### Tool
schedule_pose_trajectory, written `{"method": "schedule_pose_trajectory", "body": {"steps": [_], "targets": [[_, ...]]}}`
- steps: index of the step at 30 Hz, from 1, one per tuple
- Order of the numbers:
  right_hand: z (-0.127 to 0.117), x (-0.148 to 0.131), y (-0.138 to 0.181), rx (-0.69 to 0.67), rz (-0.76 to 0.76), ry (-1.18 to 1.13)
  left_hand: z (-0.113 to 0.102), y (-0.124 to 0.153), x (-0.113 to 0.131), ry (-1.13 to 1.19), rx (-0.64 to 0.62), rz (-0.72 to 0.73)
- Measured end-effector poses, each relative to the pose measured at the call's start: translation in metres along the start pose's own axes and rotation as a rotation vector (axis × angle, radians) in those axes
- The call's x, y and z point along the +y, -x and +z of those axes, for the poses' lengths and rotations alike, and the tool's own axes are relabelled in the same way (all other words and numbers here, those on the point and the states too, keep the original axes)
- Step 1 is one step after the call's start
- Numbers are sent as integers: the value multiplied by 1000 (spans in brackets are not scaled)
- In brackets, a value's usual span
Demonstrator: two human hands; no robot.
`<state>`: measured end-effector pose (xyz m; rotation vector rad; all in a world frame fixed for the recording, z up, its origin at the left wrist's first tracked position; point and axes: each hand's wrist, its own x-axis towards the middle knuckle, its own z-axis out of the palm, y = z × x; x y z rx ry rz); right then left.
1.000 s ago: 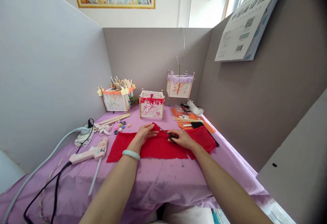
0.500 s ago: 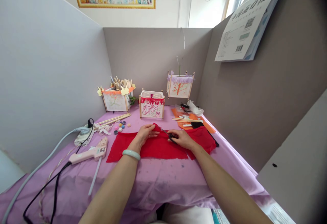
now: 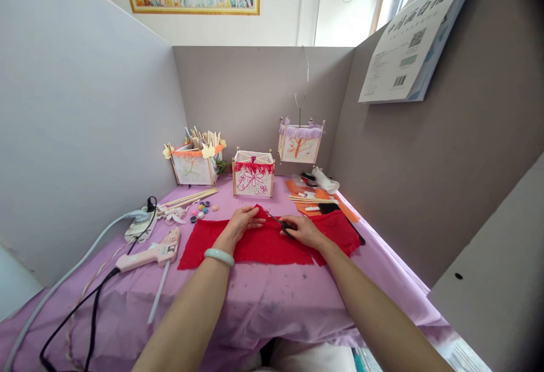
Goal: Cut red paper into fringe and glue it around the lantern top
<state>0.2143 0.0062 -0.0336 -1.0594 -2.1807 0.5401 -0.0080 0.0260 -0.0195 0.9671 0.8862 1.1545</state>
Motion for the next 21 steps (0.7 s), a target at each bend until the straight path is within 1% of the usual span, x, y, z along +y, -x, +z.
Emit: {"method": "schedule_pose_trajectory", "body": {"steps": [10,21], "targets": [[-2,-5,1,-2,-3,-12,0,1,0,5,-6,-1],[0,-2,0,-7,-1,-16,2,4,2,-9,-15,-8]]}}
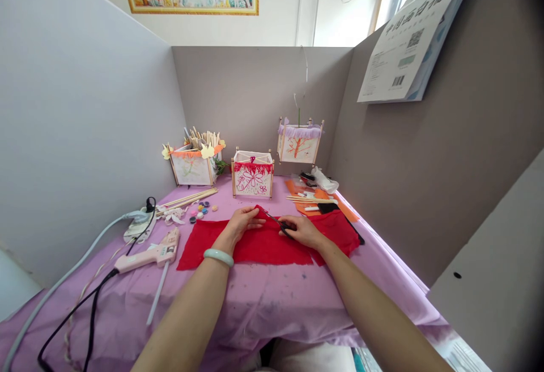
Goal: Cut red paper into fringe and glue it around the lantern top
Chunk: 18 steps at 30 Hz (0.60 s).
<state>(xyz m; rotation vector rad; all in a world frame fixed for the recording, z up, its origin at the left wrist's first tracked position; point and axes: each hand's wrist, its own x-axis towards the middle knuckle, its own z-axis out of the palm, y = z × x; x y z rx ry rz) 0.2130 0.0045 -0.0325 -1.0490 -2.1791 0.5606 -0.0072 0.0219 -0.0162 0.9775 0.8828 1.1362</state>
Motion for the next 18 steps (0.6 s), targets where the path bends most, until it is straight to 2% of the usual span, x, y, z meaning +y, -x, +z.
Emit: {"method": "schedule_pose_trajectory", "body": {"steps": [18], "targets": [[0,-4,0,20,-5,11,1,0,1,-8,11,-10]]}}
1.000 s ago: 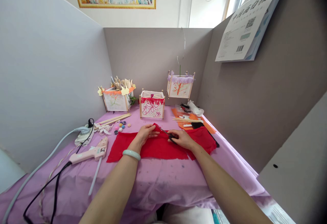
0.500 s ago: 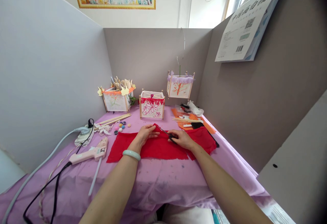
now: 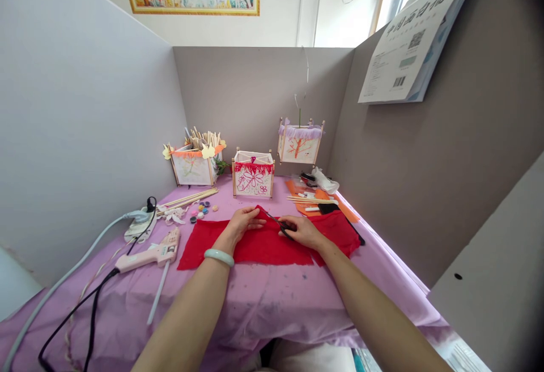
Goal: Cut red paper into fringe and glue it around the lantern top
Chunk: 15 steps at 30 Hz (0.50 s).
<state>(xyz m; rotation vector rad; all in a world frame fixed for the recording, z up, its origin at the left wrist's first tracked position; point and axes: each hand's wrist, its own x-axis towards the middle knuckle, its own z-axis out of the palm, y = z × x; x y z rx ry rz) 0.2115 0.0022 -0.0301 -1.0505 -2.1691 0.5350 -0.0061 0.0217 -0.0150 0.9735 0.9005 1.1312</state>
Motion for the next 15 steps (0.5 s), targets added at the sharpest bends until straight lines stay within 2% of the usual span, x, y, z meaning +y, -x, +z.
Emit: {"method": "schedule_pose_trajectory", "body": {"steps": [15], "targets": [[2,3,-1,5,9,23,0,0,-1,-1,-12,6]]}}
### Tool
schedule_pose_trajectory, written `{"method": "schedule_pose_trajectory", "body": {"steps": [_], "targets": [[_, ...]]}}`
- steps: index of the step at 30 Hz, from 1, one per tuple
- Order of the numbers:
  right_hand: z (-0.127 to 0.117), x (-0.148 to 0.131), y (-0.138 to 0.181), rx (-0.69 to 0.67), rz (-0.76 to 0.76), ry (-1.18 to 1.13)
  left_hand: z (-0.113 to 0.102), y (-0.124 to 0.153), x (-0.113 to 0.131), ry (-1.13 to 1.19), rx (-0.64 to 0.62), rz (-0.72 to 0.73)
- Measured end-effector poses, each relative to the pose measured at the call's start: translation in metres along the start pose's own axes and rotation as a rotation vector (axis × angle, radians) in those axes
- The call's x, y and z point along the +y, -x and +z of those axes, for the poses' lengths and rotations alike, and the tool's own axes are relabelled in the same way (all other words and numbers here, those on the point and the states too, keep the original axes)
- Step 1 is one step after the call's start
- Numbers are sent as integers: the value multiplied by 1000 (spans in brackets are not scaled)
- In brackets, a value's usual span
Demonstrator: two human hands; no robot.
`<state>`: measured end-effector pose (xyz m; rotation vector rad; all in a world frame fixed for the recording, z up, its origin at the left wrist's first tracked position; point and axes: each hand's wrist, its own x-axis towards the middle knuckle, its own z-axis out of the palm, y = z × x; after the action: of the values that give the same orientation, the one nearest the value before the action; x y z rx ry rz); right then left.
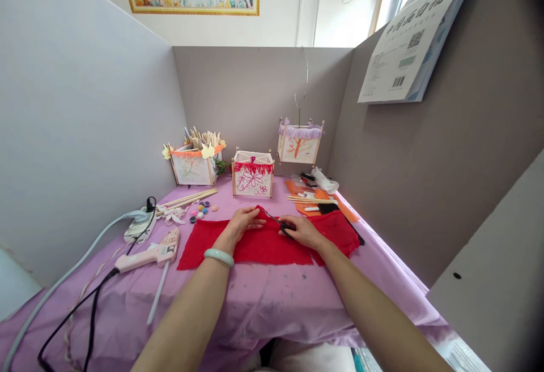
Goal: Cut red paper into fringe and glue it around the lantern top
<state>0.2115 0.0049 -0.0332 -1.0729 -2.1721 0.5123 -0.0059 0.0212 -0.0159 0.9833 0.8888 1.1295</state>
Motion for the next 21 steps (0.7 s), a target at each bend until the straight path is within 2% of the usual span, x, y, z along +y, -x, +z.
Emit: {"method": "schedule_pose_trajectory", "body": {"steps": [21], "targets": [[1,0,0,12,-6,27,-4,-5,-5,-35,-18,6]]}}
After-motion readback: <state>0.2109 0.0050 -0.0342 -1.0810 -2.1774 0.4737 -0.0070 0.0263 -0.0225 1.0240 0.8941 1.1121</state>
